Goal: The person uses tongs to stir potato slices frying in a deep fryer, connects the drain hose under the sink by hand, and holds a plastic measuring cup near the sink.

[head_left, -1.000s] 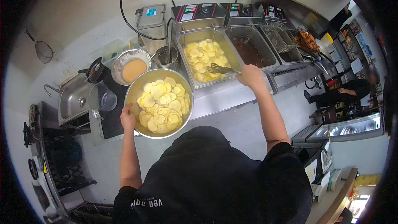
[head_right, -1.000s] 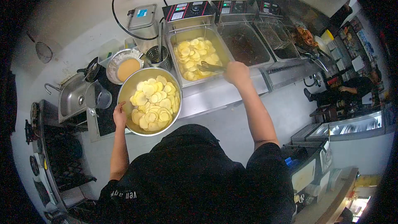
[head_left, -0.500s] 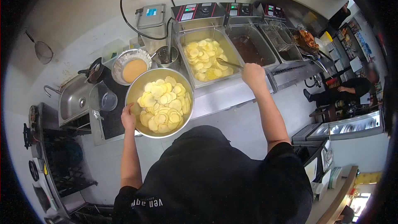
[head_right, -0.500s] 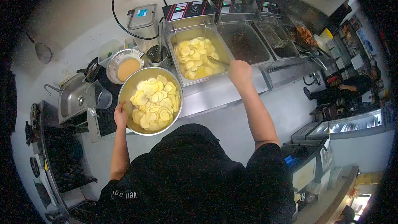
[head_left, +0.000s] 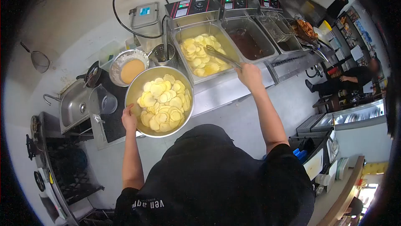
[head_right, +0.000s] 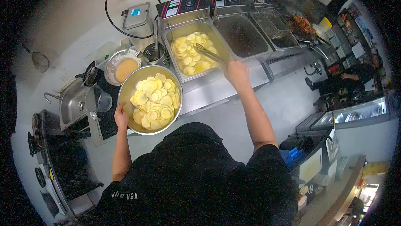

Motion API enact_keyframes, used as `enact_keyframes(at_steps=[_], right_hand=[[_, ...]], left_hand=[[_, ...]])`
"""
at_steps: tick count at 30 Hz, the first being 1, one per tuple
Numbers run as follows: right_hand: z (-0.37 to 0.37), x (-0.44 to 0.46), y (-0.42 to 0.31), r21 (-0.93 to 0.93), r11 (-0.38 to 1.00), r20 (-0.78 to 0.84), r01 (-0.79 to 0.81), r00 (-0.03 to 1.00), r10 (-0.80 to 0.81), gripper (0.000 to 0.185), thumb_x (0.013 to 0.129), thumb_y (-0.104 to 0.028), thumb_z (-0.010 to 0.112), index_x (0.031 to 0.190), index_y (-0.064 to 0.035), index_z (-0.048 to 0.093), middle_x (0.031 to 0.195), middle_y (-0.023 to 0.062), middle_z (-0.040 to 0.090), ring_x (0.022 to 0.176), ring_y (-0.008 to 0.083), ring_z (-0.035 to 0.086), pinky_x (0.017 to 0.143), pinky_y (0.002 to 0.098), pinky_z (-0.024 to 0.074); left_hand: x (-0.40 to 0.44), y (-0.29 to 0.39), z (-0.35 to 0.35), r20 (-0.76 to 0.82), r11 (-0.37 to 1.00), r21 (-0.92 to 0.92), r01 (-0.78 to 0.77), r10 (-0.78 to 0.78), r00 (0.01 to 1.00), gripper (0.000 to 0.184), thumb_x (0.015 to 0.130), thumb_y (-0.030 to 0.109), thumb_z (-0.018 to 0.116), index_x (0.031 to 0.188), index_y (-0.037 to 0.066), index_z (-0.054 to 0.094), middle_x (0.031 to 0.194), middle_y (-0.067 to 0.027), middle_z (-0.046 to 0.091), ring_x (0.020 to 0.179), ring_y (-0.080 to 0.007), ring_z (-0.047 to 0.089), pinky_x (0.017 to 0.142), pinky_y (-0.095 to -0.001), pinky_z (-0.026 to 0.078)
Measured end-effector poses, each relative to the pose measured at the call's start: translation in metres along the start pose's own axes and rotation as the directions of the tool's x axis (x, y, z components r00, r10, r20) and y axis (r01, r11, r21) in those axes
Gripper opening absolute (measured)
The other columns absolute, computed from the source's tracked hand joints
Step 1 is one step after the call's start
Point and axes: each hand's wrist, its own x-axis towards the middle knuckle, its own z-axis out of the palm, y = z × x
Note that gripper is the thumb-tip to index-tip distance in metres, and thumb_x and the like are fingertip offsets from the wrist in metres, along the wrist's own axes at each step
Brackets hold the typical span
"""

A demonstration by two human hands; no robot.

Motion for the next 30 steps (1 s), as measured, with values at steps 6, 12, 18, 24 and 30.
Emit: enact_keyframes(at_steps=[6,12,18,24,30], right_hand=[[-0.022,-0.012,-0.008,-0.029,0.998,0.203,0.064,0.977,-0.057,0.028,0.078,-0.033,0.064,0.091,-0.0087,0.068,0.079,0.0195,0.065,0.080,0.0358,0.063,0.072,0.0453,0.0490],[-0.012,0.009,-0.032,-0.188,0.964,0.233,0.186,0.962,-0.141,0.026,0.074,-0.032,0.067,0.084,-0.0078,0.069,0.083,0.0164,0.066,0.081,0.0323,0.065,0.072,0.0426,0.0511],[-0.036,0.033,-0.019,-0.253,0.960,0.106,0.123,0.989,-0.099,0.023,0.072,-0.025,0.062,0.079,-0.0048,0.069,0.077,0.0171,0.066,0.078,0.0334,0.066,0.070,0.0407,0.0531],[-0.006,0.064,-0.030,-0.109,0.994,0.086,0.000,0.996,0.010,0.028,0.074,-0.026,0.060,0.084,-0.0018,0.068,0.087,0.0212,0.066,0.084,0.0343,0.065,0.074,0.0421,0.0522],[0.010,0.044,-0.033,-0.049,0.996,0.243,0.079,0.968,-0.064,0.035,0.075,-0.032,0.062,0.089,-0.0015,0.067,0.091,0.0232,0.064,0.088,0.0363,0.063,0.076,0.0425,0.0512]], left_hand=[[-0.001,0.002,-0.002,0.019,1.000,0.022,0.006,-0.007,1.000,0.037,0.081,-0.003,0.043,0.110,0.010,0.063,0.108,-0.0167,0.061,0.102,-0.0315,0.058,0.088,-0.0358,0.045],[-0.001,0.001,-0.002,0.019,1.000,0.012,0.000,0.000,1.000,0.037,0.080,-0.004,0.043,0.107,0.009,0.064,0.108,-0.0160,0.061,0.098,-0.0326,0.059,0.083,-0.0378,0.047],[-0.002,0.003,-0.002,-0.004,1.000,0.023,0.019,-0.019,1.000,0.038,0.078,-0.004,0.043,0.106,0.012,0.064,0.105,-0.0156,0.062,0.096,-0.0319,0.060,0.080,-0.0378,0.047],[-0.002,0.002,0.000,-0.055,0.999,-0.008,-0.034,0.034,0.998,0.042,0.073,-0.006,0.044,0.104,0.011,0.065,0.095,-0.0144,0.062,0.086,-0.0304,0.061,0.075,-0.0368,0.047],[-0.002,0.002,-0.002,-0.004,0.999,0.027,0.045,-0.045,0.999,0.041,0.072,-0.005,0.045,0.103,0.011,0.066,0.092,-0.0149,0.061,0.082,-0.0301,0.061,0.074,-0.0367,0.048]])
